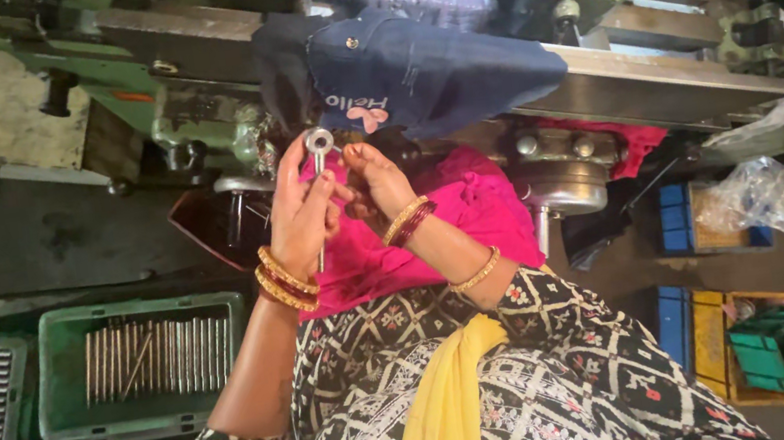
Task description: The person operates a metal lathe to machine cylindrical metal rods. They load a rod into the chuck, engage the cutting tool, and run the lathe while coolant sprays. After machining, they remove the rod and place it into a green bin, repeating the cycle.
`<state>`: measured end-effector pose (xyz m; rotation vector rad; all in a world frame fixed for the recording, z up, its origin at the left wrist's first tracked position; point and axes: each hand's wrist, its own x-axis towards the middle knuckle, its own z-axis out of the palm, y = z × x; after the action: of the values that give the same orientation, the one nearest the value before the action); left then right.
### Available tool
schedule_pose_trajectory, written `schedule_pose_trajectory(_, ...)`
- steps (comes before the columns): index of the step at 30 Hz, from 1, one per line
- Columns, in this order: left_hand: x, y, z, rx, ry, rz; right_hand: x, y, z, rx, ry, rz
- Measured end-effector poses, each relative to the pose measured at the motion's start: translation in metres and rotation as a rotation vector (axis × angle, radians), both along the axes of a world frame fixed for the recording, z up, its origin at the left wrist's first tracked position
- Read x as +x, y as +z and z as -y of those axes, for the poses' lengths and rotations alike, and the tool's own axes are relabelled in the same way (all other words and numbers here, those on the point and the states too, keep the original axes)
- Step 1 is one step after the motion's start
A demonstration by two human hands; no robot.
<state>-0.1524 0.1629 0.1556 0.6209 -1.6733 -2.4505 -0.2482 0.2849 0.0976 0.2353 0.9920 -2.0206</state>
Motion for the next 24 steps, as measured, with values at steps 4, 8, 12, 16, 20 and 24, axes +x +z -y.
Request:
schedule_pose_trajectory(4,-0.009,0.008,-0.003,0.055,-0.040,-0.032,0.003,0.002,-0.007,0.041,0.017,-0.055)
schedule_pose_trajectory(8,-0.012,0.012,-0.005,0.157,-0.039,0.017,-0.001,0.006,-0.021,0.111,-0.088,-0.699)
schedule_pose_trajectory(12,-0.016,0.020,-0.024,0.364,0.003,-0.026,-0.002,0.016,-0.035,0.567,-0.274,-1.394)
schedule_pose_trajectory(16,-0.028,0.032,-0.050,-0.558,0.150,-0.356,-0.006,0.024,-0.046,0.599,-0.414,-1.373)
schedule_pose_trajectory(20,-0.054,0.033,-0.055,-1.574,0.183,-0.586,-0.017,0.027,-0.067,-0.014,-0.092,-0.241)
schedule_pose_trajectory(24,-0.083,0.016,-0.059,-1.638,0.006,-0.597,-0.034,0.024,-0.100,-0.006,-0.020,-0.161)
